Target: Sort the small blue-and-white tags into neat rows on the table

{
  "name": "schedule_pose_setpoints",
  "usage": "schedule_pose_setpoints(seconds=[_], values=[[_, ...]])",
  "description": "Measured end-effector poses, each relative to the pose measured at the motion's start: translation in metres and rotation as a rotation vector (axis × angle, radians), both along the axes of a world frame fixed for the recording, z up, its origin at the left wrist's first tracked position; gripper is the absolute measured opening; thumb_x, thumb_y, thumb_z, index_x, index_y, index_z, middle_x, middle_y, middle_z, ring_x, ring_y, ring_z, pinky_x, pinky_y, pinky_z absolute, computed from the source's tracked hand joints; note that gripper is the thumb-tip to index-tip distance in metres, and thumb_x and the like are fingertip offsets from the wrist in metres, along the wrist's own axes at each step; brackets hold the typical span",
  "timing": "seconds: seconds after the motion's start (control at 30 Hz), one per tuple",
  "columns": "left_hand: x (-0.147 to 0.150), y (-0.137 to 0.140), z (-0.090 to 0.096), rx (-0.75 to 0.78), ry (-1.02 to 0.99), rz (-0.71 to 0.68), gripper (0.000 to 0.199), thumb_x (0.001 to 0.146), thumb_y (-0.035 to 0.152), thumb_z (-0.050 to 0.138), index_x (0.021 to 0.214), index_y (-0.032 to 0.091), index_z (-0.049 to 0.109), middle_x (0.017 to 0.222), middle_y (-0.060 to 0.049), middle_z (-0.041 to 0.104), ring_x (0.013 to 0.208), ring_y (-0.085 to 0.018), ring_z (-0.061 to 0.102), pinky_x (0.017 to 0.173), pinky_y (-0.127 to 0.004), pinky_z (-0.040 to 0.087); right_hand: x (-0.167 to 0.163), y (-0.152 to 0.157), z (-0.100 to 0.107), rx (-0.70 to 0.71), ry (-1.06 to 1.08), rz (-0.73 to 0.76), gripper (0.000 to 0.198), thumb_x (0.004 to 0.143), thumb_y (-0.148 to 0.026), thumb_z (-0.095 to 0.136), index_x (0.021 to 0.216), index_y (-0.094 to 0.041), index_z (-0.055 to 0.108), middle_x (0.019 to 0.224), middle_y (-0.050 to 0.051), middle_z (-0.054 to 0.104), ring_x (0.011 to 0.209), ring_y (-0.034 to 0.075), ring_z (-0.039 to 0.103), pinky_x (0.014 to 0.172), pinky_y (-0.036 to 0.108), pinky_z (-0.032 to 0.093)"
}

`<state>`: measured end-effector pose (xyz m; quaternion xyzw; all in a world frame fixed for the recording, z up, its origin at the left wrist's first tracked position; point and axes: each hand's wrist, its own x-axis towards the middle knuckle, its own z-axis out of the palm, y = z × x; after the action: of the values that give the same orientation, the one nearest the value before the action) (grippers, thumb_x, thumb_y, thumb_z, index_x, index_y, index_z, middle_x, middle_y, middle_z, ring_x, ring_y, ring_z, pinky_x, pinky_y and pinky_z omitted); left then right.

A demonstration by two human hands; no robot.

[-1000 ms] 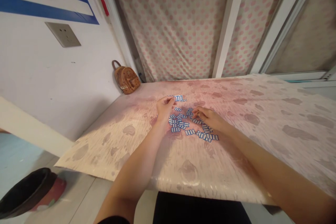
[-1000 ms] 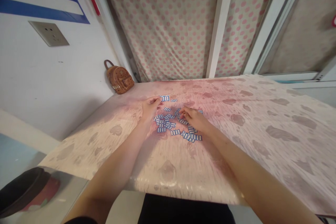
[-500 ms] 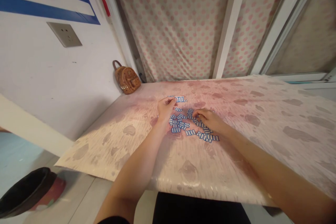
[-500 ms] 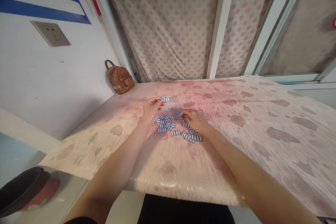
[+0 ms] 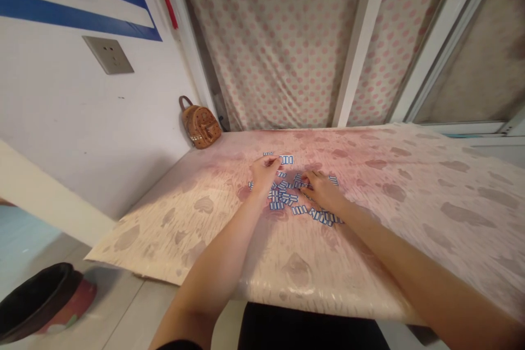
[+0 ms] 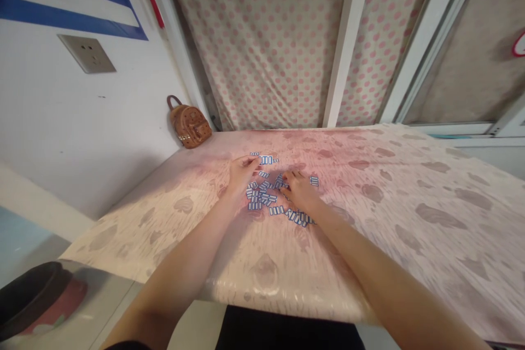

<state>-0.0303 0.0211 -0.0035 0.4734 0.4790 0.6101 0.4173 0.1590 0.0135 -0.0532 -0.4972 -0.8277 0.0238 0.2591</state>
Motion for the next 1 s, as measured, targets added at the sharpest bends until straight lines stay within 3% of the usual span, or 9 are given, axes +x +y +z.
schedule_pose_setpoints(seconds=[0.23, 0.4, 0.53, 0.77, 1.0], values=[[0.000, -0.001, 0.002, 0.025, 0.013, -0.028, 0.008, 0.078, 0.019, 0.068, 0.078, 0.014, 0.074, 0.069, -0.002, 0.071, 0.063, -0.013, 0.067, 0.061, -0.022, 0.050, 0.001, -0.008, 0.007, 0.008, 0.151, -0.011, 0.015, 0.089, -0.016, 0.047, 0.090, -0.018, 0.062, 0.092, 0.009, 0.068, 0.088, 0.023, 0.062, 0.078, 0.031, 0.044], [0.005, -0.002, -0.007, 0.071, 0.077, -0.080, 0.012, 0.079, 0.023, 0.066, 0.080, 0.015, 0.075, 0.073, -0.003, 0.073, 0.068, -0.015, 0.069, 0.061, -0.023, 0.050, 0.006, -0.020, 0.024, 0.009, 0.397, -0.018, 0.026, 0.092, -0.022, 0.039, 0.101, -0.021, 0.064, 0.096, 0.006, 0.071, 0.086, 0.021, 0.065, 0.076, 0.030, 0.045], [0.013, -0.003, -0.016, 0.150, 0.161, -0.136, 0.015, 0.079, 0.026, 0.066, 0.083, 0.015, 0.075, 0.079, -0.005, 0.075, 0.071, -0.017, 0.069, 0.065, -0.024, 0.052, 0.006, -0.029, 0.035, 0.001, 0.490, -0.055, 0.015, 0.090, -0.030, 0.049, 0.086, -0.022, 0.060, 0.076, 0.001, 0.068, 0.068, 0.017, 0.061, 0.065, 0.027, 0.043], [0.019, -0.012, -0.016, 0.180, 0.235, -0.182, 0.017, 0.081, 0.027, 0.066, 0.086, 0.014, 0.077, 0.084, -0.007, 0.076, 0.073, -0.018, 0.069, 0.067, -0.026, 0.054, 0.011, -0.028, 0.034, 0.038, 0.500, -0.155, 0.019, 0.088, -0.036, 0.056, 0.076, -0.022, 0.057, 0.063, -0.002, 0.061, 0.057, 0.014, 0.054, 0.056, 0.026, 0.034], [0.023, -0.019, -0.011, 0.161, 0.222, -0.220, 0.015, 0.079, 0.025, 0.067, 0.083, 0.015, 0.078, 0.081, -0.006, 0.076, 0.071, -0.017, 0.069, 0.065, -0.026, 0.053, 0.011, -0.030, 0.037, 0.018, 0.512, -0.117, 0.018, 0.088, -0.036, 0.054, 0.078, -0.021, 0.057, 0.064, -0.002, 0.061, 0.056, 0.015, 0.054, 0.056, 0.026, 0.035]])
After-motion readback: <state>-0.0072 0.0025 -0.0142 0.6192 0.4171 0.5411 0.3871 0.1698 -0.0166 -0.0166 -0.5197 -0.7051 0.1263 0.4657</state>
